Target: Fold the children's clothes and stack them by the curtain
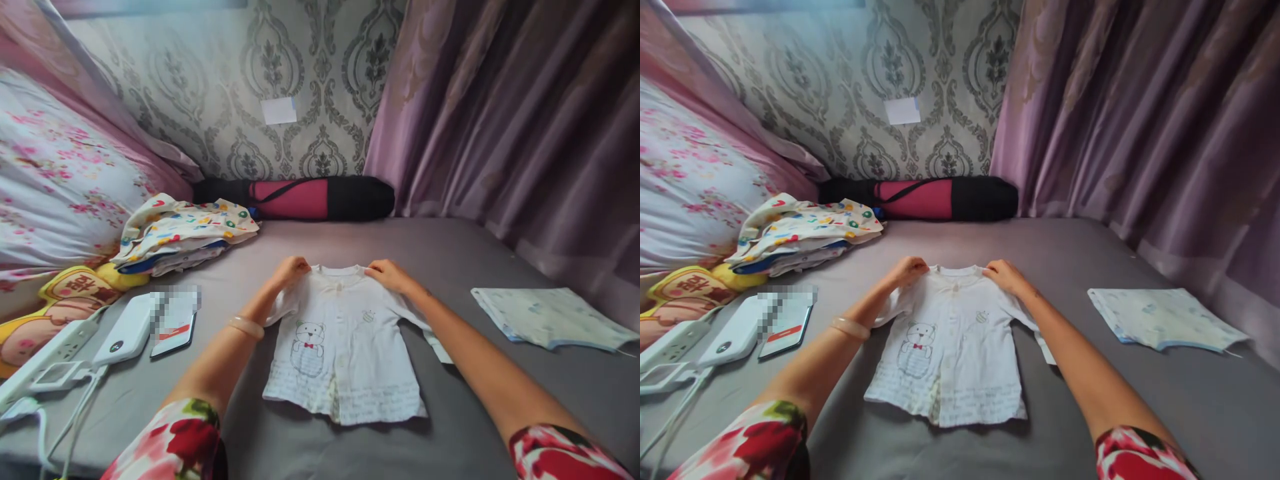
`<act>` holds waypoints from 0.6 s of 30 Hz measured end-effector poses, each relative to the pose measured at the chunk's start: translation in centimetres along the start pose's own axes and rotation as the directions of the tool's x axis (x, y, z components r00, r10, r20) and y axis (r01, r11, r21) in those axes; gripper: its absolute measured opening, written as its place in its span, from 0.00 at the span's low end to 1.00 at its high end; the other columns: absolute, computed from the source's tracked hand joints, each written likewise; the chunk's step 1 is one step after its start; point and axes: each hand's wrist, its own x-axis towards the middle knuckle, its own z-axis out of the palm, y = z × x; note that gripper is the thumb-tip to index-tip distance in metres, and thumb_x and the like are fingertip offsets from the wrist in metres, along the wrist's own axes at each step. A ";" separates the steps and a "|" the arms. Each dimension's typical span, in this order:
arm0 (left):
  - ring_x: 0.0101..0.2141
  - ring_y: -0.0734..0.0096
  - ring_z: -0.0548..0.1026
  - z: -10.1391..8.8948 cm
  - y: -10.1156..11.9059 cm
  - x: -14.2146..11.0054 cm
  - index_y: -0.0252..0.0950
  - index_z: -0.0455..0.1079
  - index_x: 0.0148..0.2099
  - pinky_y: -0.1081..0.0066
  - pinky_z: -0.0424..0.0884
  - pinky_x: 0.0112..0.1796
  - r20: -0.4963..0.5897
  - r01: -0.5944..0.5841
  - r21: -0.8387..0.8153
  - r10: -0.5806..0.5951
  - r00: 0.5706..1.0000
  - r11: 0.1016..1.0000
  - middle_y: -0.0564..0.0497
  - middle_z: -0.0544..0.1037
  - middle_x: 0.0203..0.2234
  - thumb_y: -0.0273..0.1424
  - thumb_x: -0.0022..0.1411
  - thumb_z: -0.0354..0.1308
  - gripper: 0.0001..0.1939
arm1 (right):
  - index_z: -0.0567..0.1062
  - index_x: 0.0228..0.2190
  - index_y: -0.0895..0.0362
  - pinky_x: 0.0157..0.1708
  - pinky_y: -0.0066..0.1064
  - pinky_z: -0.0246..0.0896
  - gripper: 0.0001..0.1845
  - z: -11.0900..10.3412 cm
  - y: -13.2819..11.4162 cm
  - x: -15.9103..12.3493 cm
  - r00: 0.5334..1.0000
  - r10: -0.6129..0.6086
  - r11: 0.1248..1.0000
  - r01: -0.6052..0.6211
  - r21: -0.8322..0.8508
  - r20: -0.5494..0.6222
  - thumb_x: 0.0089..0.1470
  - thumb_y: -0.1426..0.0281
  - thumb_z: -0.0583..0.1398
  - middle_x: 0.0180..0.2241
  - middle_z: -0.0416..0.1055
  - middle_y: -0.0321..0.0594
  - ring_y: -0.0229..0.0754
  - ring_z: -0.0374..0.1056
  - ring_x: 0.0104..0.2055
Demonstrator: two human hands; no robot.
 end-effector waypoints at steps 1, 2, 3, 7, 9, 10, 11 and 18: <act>0.33 0.64 0.74 0.2 0.0 0.0 0.33 0.76 0.35 0.71 0.65 0.34 0.009 0.003 0.060 -0.003 1.000 0.998 0.46 0.79 0.30 0.35 0.59 0.53 0.13 | 0.77 0.30 0.56 0.33 0.30 0.59 0.20 0.4 0.4 0.2 1.000 0.007 0.998 -0.007 -0.061 -0.004 0.54 0.52 0.57 0.33 0.77 0.43 0.45 0.70 0.34; 0.34 0.63 0.75 0.4 0.1 0.0 0.34 0.76 0.37 0.70 0.65 0.35 0.012 -0.002 0.114 0.000 1.000 0.994 0.44 0.79 0.32 0.35 0.61 0.52 0.13 | 0.76 0.32 0.56 0.34 0.30 0.58 0.19 0.7 0.8 0.3 1.000 0.009 0.993 -0.009 -0.121 -0.002 0.57 0.54 0.56 0.36 0.77 0.45 0.45 0.70 0.37; 0.36 0.62 0.75 0.5 0.1 0.0 0.35 0.75 0.40 0.70 0.65 0.35 0.009 -0.014 0.159 0.013 1.000 0.987 0.44 0.79 0.34 0.35 0.63 0.50 0.14 | 0.76 0.34 0.55 0.35 0.30 0.57 0.17 1.0 1.0 0.4 1.000 0.009 0.985 -0.008 -0.174 0.006 0.59 0.56 0.54 0.38 0.77 0.46 0.45 0.70 0.38; 0.41 0.60 0.75 0.8 -0.1 0.2 0.38 0.72 0.45 0.69 0.65 0.36 -0.008 -0.097 0.265 0.103 0.995 0.959 0.44 0.78 0.41 0.36 0.68 0.43 0.16 | 0.72 0.38 0.54 0.35 0.29 0.55 0.17 1.5 1.6 0.6 0.999 -0.016 0.943 0.025 -0.333 0.030 0.66 0.60 0.48 0.42 0.75 0.46 0.45 0.71 0.42; 0.41 0.61 0.75 0.8 -0.3 0.8 0.39 0.71 0.45 0.70 0.66 0.37 -0.013 -0.126 0.299 0.136 0.991 0.946 0.45 0.78 0.42 0.36 0.69 0.42 0.17 | 0.71 0.39 0.54 0.34 0.29 0.54 0.17 1.5 1.8 0.9 0.999 -0.024 0.920 0.031 -0.390 0.021 0.67 0.60 0.46 0.42 0.75 0.45 0.45 0.71 0.42; 0.41 0.62 0.75 0.8 -0.5 1.1 0.39 0.71 0.45 0.70 0.66 0.37 -0.014 -0.136 0.314 0.148 0.989 0.940 0.46 0.78 0.42 0.37 0.70 0.41 0.17 | 0.70 0.39 0.53 0.34 0.29 0.54 0.17 1.5 1.9 1.2 1.000 -0.024 0.910 0.030 -0.414 0.019 0.67 0.60 0.45 0.43 0.75 0.44 0.45 0.71 0.42; 0.41 0.62 0.75 0.7 -0.6 1.5 0.39 0.70 0.45 0.70 0.66 0.38 -0.018 -0.144 0.325 0.158 0.987 0.935 0.46 0.77 0.42 0.37 0.70 0.41 0.17 | 0.70 0.40 0.54 0.34 0.30 0.53 0.17 1.4 1.9 1.5 1.000 -0.021 0.900 0.028 -0.435 0.020 0.67 0.60 0.45 0.43 0.75 0.44 0.45 0.71 0.42; 0.42 0.62 0.75 0.9 -1.7 4.6 0.40 0.70 0.48 0.71 0.66 0.37 -0.007 -0.115 0.388 0.128 0.992 0.915 0.46 0.76 0.44 0.38 0.71 0.40 0.18 | 0.69 0.42 0.54 0.35 0.30 0.54 0.17 0.6 2.3 4.5 0.998 -0.019 0.854 0.044 -0.519 0.055 0.68 0.61 0.44 0.45 0.74 0.44 0.45 0.71 0.44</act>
